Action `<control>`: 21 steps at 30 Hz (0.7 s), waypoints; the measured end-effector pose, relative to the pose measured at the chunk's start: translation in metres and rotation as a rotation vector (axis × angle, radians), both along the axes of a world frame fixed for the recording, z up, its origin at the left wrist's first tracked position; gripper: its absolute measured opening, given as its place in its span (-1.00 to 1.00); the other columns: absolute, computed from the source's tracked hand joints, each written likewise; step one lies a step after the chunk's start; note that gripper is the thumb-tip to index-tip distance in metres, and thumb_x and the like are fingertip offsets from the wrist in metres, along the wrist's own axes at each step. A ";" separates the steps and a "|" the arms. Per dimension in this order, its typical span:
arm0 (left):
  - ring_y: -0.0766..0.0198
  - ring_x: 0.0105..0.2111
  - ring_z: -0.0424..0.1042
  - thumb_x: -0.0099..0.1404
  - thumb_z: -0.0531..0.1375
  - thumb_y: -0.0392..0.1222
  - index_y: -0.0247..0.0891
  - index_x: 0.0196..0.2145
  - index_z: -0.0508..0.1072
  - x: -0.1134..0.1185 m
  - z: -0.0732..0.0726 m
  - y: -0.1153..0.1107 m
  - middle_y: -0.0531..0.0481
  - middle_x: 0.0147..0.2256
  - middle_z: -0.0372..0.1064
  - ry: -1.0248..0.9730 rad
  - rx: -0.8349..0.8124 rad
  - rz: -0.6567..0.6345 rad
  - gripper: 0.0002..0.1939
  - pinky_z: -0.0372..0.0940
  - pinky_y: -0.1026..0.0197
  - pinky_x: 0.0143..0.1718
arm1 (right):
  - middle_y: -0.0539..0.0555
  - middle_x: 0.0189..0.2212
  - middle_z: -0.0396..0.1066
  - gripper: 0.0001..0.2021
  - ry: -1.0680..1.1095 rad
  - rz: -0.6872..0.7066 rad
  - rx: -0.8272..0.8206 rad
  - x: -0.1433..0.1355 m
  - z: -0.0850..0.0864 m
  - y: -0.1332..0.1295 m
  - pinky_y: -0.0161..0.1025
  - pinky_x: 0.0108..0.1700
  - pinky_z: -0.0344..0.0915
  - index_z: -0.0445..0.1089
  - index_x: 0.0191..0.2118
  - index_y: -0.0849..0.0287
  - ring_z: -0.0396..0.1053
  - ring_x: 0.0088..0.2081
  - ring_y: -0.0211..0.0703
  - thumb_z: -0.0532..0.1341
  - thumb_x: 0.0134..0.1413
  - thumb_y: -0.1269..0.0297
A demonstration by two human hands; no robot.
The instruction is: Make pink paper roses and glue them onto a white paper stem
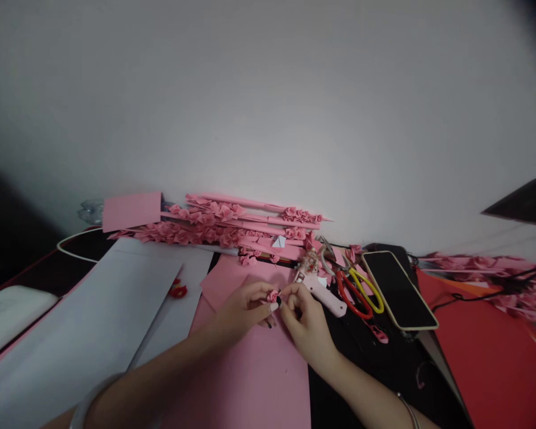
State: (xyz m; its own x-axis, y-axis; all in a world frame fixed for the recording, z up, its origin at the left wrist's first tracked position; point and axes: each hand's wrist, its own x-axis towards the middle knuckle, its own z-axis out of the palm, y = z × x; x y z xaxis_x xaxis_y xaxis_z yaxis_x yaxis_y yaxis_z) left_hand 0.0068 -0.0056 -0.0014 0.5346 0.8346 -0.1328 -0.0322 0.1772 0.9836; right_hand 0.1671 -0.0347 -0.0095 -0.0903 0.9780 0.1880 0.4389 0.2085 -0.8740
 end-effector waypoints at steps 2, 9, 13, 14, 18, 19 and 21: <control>0.34 -0.48 0.40 0.17 0.21 -0.13 -0.30 -0.30 0.38 0.000 0.001 0.000 0.01 -0.35 0.37 -0.005 -0.007 0.006 -0.81 0.31 0.23 -0.38 | -0.18 -0.63 0.00 -0.96 -0.006 -0.005 0.003 0.000 0.000 0.000 -0.37 -0.53 -0.02 0.22 -0.30 0.17 0.03 -0.60 -0.32 0.08 0.10 0.42; 0.33 -0.46 0.38 0.10 0.25 -0.16 -0.29 -0.34 0.38 0.000 0.001 -0.001 0.04 -0.43 0.38 -0.028 -0.045 0.036 -0.81 0.27 0.25 -0.39 | -0.16 -0.63 0.03 -0.94 -0.003 -0.013 0.011 0.000 0.002 0.000 -0.37 -0.51 0.01 0.28 -0.29 0.17 0.06 -0.59 -0.32 0.11 0.07 0.42; 0.32 -0.46 0.38 0.04 0.29 -0.17 -0.29 -0.33 0.39 0.000 -0.001 0.000 0.03 -0.42 0.39 -0.054 -0.088 0.084 -0.76 0.27 0.24 -0.37 | -0.15 -0.62 0.06 -0.94 0.012 -0.006 0.007 -0.001 0.003 0.000 -0.36 -0.49 0.04 0.30 -0.31 0.17 0.07 -0.57 -0.31 0.13 0.06 0.42; 0.32 -0.45 0.38 0.04 0.29 -0.17 -0.29 -0.32 0.39 0.000 -0.001 0.000 0.03 -0.43 0.40 -0.055 -0.087 0.092 -0.76 0.28 0.23 -0.37 | -0.14 -0.62 0.08 -0.95 0.021 0.002 0.005 -0.002 0.003 0.000 -0.36 -0.49 0.06 0.30 -0.31 0.17 0.08 -0.57 -0.30 0.13 0.06 0.41; 0.31 -0.45 0.37 0.02 0.28 -0.21 -0.28 -0.35 0.40 0.000 0.000 0.001 0.04 -0.44 0.40 -0.043 -0.063 0.124 -0.80 0.28 0.24 -0.37 | -0.07 -0.54 0.21 -0.93 0.041 0.027 -0.001 -0.002 0.004 0.000 -0.33 -0.45 0.11 0.29 -0.28 0.17 0.16 -0.51 -0.27 0.13 0.07 0.40; 0.31 -0.44 0.37 0.02 0.28 -0.20 -0.28 -0.36 0.41 0.000 0.000 0.001 0.03 -0.43 0.40 -0.034 -0.057 0.135 -0.80 0.29 0.23 -0.37 | -0.06 -0.51 0.23 -0.91 0.041 0.031 0.003 -0.001 0.004 0.000 -0.33 -0.44 0.12 0.30 -0.26 0.17 0.17 -0.50 -0.26 0.13 0.07 0.41; 0.29 -0.42 0.38 0.03 0.28 -0.18 -0.29 -0.37 0.42 -0.001 0.003 0.001 0.02 -0.42 0.41 -0.012 -0.047 0.162 -0.80 0.29 0.23 -0.36 | -0.04 -0.48 0.26 -0.88 0.046 0.054 0.014 -0.001 0.004 -0.002 -0.31 -0.43 0.14 0.31 -0.23 0.17 0.19 -0.48 -0.25 0.12 0.08 0.42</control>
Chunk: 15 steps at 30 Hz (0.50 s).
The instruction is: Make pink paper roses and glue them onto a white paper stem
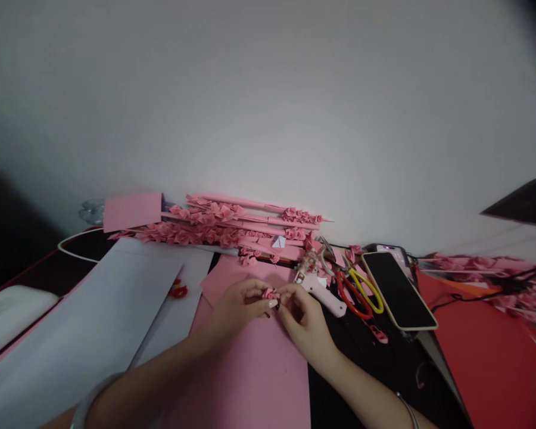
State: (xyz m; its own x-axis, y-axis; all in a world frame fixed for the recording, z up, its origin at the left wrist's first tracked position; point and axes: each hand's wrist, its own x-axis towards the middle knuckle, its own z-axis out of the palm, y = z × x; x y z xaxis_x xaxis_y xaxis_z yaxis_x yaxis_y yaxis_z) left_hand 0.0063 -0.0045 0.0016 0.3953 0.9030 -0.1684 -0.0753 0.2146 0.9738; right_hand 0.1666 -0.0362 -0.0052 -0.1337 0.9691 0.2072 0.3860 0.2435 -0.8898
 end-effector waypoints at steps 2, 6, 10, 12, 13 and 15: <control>0.28 -0.40 0.39 0.05 0.28 -0.16 -0.30 -0.37 0.42 0.000 0.003 0.000 0.01 -0.42 0.41 0.022 0.002 0.013 -0.80 0.28 0.23 -0.34 | -0.02 -0.45 0.29 -0.86 0.015 0.032 0.010 0.001 0.000 -0.001 -0.30 -0.42 0.15 0.31 -0.19 0.17 0.20 -0.47 -0.25 0.10 0.11 0.39; 0.28 -0.40 0.40 0.04 0.28 -0.17 -0.29 -0.37 0.40 0.000 0.002 -0.001 0.04 -0.45 0.40 0.013 -0.032 -0.027 -0.80 0.30 0.21 -0.31 | 0.02 -0.41 0.33 -0.90 0.060 0.015 0.021 0.002 -0.002 0.000 -0.29 -0.39 0.16 0.31 -0.22 0.16 0.25 -0.41 -0.22 0.09 0.17 0.33; 0.28 -0.42 0.41 0.05 0.28 -0.24 -0.28 -0.40 0.39 0.000 -0.005 -0.002 0.06 -0.48 0.40 -0.043 -0.057 -0.079 -0.85 0.28 0.22 -0.33 | -0.01 -0.47 0.29 -0.97 0.057 -0.034 -0.002 0.002 -0.003 0.002 -0.30 -0.41 0.15 0.29 -0.34 0.17 0.23 -0.45 -0.24 0.12 0.11 0.37; 0.30 -0.44 0.40 0.05 0.27 -0.26 -0.28 -0.43 0.38 0.001 -0.008 -0.003 0.07 -0.50 0.40 -0.044 -0.049 -0.087 -0.87 0.26 0.24 -0.35 | -0.03 -0.51 0.27 -0.95 0.050 -0.052 -0.021 0.001 -0.003 0.003 -0.30 -0.42 0.14 0.28 -0.39 0.17 0.21 -0.47 -0.24 0.13 0.08 0.39; 0.30 -0.44 0.40 0.06 0.27 -0.26 -0.28 -0.44 0.37 0.001 -0.009 -0.003 0.08 -0.51 0.40 -0.033 -0.046 -0.086 -0.88 0.26 0.25 -0.36 | -0.03 -0.52 0.25 -0.93 0.052 -0.056 -0.030 0.001 -0.003 0.003 -0.30 -0.42 0.14 0.27 -0.42 0.17 0.20 -0.48 -0.25 0.13 0.08 0.38; 0.27 -0.43 0.42 0.06 0.28 -0.24 -0.28 -0.44 0.38 0.001 -0.009 -0.004 0.06 -0.49 0.42 0.006 -0.054 -0.078 -0.87 0.27 0.24 -0.37 | -0.04 -0.54 0.24 -0.87 0.071 -0.048 -0.057 0.002 -0.004 0.004 -0.30 -0.42 0.14 0.24 -0.46 0.16 0.19 -0.48 -0.25 0.13 0.10 0.34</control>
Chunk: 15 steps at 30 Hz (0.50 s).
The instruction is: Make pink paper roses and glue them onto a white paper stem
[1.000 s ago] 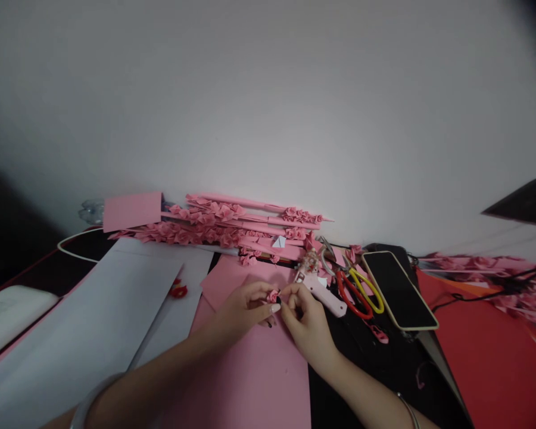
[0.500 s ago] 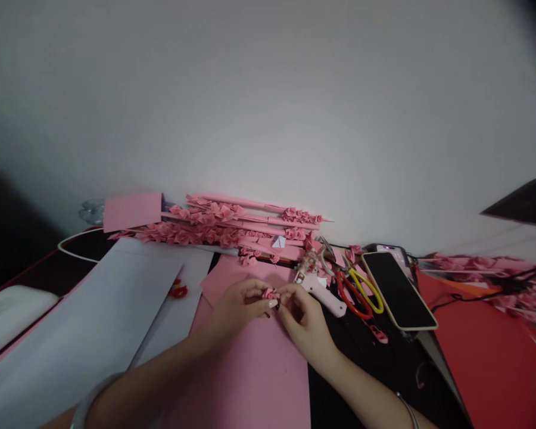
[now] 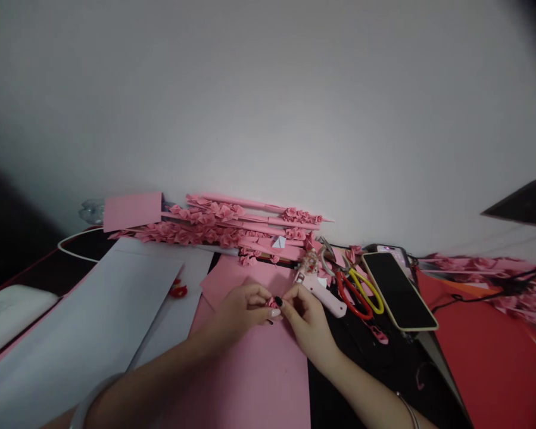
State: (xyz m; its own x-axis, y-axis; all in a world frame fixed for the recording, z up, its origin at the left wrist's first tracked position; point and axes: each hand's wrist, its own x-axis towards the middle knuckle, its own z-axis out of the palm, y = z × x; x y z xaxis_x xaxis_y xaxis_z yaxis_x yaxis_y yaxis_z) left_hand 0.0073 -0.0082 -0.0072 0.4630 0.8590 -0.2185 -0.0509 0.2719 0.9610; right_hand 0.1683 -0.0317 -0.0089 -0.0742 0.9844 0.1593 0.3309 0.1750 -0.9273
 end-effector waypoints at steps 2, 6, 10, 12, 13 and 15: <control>0.24 -0.40 0.45 0.06 0.29 -0.21 -0.28 -0.43 0.40 0.000 0.001 0.000 0.03 -0.46 0.45 0.038 -0.019 0.003 -0.86 0.29 0.22 -0.36 | -0.04 -0.56 0.22 -0.82 0.030 0.023 -0.030 0.001 0.000 0.001 -0.30 -0.43 0.12 0.21 -0.48 0.16 0.16 -0.50 -0.25 0.13 0.13 0.28; 0.24 -0.40 0.45 0.05 0.29 -0.20 -0.29 -0.43 0.44 0.000 0.005 -0.001 0.02 -0.47 0.46 0.102 -0.027 0.000 -0.86 0.32 0.21 -0.34 | -0.07 -0.59 0.17 -0.76 0.049 0.058 -0.078 0.003 0.000 0.004 -0.31 -0.47 0.06 0.18 -0.50 0.15 0.09 -0.53 -0.27 0.13 0.13 0.19; 0.25 -0.42 0.44 0.04 0.29 -0.21 -0.30 -0.44 0.46 0.000 0.008 -0.002 0.02 -0.47 0.47 0.139 -0.014 -0.013 -0.87 0.32 0.21 -0.34 | -0.08 -0.61 0.15 -0.75 0.053 0.067 -0.094 0.004 0.003 0.006 -0.31 -0.48 0.04 0.17 -0.52 0.15 0.06 -0.54 -0.28 0.15 0.08 0.15; 0.24 -0.41 0.45 0.05 0.28 -0.20 -0.30 -0.43 0.46 0.000 0.008 -0.002 0.00 -0.46 0.48 0.144 -0.005 -0.007 -0.87 0.33 0.21 -0.34 | -0.09 -0.62 0.14 -0.74 0.064 0.055 -0.098 0.003 0.005 0.007 -0.31 -0.49 0.05 0.18 -0.53 0.14 0.06 -0.55 -0.28 0.18 0.05 0.13; 0.24 -0.41 0.45 0.05 0.28 -0.20 -0.30 -0.43 0.45 0.000 0.008 -0.002 -0.01 -0.45 0.48 0.145 -0.003 0.000 -0.87 0.33 0.21 -0.34 | -0.09 -0.62 0.14 -0.73 0.070 0.049 -0.103 0.003 0.007 0.007 -0.32 -0.50 0.05 0.19 -0.53 0.14 0.06 -0.56 -0.29 0.19 0.03 0.12; 0.23 -0.40 0.46 0.05 0.29 -0.20 -0.30 -0.44 0.45 0.000 0.007 -0.002 -0.01 -0.45 0.49 0.142 -0.007 0.005 -0.87 0.34 0.21 -0.35 | -0.10 -0.63 0.13 -0.72 0.082 0.040 -0.120 0.003 0.009 0.008 -0.33 -0.52 0.05 0.21 -0.53 0.15 0.06 -0.57 -0.29 0.21 0.01 0.10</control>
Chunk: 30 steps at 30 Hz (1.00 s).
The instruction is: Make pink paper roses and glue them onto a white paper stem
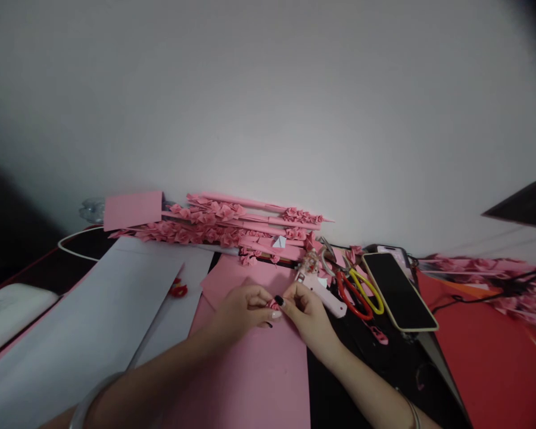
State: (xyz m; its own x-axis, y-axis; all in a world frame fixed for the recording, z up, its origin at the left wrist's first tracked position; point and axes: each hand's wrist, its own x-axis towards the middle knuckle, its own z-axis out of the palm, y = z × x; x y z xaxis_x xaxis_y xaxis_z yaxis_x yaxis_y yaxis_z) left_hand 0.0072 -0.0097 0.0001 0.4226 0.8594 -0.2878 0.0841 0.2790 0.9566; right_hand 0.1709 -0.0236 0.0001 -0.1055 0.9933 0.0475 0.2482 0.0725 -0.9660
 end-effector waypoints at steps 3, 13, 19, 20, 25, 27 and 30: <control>0.24 -0.39 0.46 0.03 0.30 -0.20 -0.29 -0.44 0.45 0.000 -0.001 0.000 0.00 -0.46 0.48 -0.005 -0.005 0.003 -0.86 0.34 0.22 -0.35 | -0.12 -0.64 0.10 -0.69 0.023 0.015 -0.022 0.001 0.003 0.001 -0.35 -0.54 0.02 0.22 -0.53 0.16 0.02 -0.58 -0.32 0.24 -0.02 0.06; 0.32 -0.51 0.38 -0.02 0.31 -0.24 -0.29 -0.51 0.43 0.002 0.006 0.000 0.09 -0.56 0.38 0.037 0.020 0.015 -0.88 0.31 0.27 -0.42 | -0.15 -0.65 0.01 -0.62 0.073 0.128 -0.174 0.007 0.007 0.005 -0.36 -0.55 -0.16 0.22 -0.54 0.19 -0.11 -0.59 -0.37 0.26 -0.06 -0.03; 0.31 -0.51 0.38 -0.01 0.29 -0.24 -0.29 -0.50 0.43 0.001 0.003 -0.001 0.08 -0.54 0.39 0.016 0.017 -0.004 -0.89 0.29 0.26 -0.43 | -0.14 -0.65 0.07 -0.62 0.086 0.153 -0.223 0.010 0.009 0.008 -0.36 -0.53 -0.15 0.25 -0.55 0.21 -0.07 -0.59 -0.37 0.31 -0.12 -0.01; 0.31 -0.51 0.38 -0.02 0.30 -0.24 -0.29 -0.50 0.43 0.002 0.002 -0.001 0.08 -0.54 0.39 0.014 0.017 -0.007 -0.88 0.28 0.27 -0.43 | -0.13 -0.65 0.08 -0.61 0.091 0.158 -0.231 0.010 0.009 0.008 -0.36 -0.53 -0.14 0.25 -0.56 0.21 -0.06 -0.59 -0.37 0.32 -0.13 -0.02; 0.31 -0.51 0.39 -0.03 0.31 -0.22 -0.29 -0.50 0.41 0.002 0.003 -0.001 0.08 -0.55 0.39 0.008 0.021 -0.023 -0.85 0.28 0.27 -0.44 | -0.14 -0.66 0.09 -0.61 0.109 0.182 -0.276 0.011 0.013 0.010 -0.37 -0.55 -0.18 0.26 -0.57 0.21 -0.08 -0.59 -0.39 0.36 -0.19 -0.01; 0.30 -0.50 0.39 -0.02 0.30 -0.22 -0.30 -0.50 0.41 0.002 0.004 -0.001 0.08 -0.53 0.40 0.004 0.014 -0.026 -0.85 0.29 0.26 -0.43 | -0.16 -0.68 0.05 -0.61 0.130 0.197 -0.308 0.012 0.014 0.011 -0.36 -0.56 -0.21 0.25 -0.57 0.20 -0.12 -0.61 -0.40 0.37 -0.20 0.00; 0.30 -0.49 0.40 -0.01 0.30 -0.22 -0.31 -0.48 0.42 0.002 0.004 -0.001 0.07 -0.51 0.41 0.009 0.011 -0.036 -0.86 0.30 0.25 -0.42 | -0.17 -0.69 0.03 -0.60 0.157 0.221 -0.345 0.014 0.013 0.012 -0.36 -0.58 -0.23 0.25 -0.57 0.21 -0.13 -0.62 -0.42 0.38 -0.22 0.01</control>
State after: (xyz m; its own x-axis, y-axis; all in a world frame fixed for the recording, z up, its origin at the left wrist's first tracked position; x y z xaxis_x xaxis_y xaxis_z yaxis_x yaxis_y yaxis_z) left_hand 0.0088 -0.0103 0.0041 0.4505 0.8470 -0.2823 0.1020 0.2653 0.9588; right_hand 0.1852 -0.0113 0.0132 -0.3351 0.9083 -0.2504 0.1114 -0.2257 -0.9678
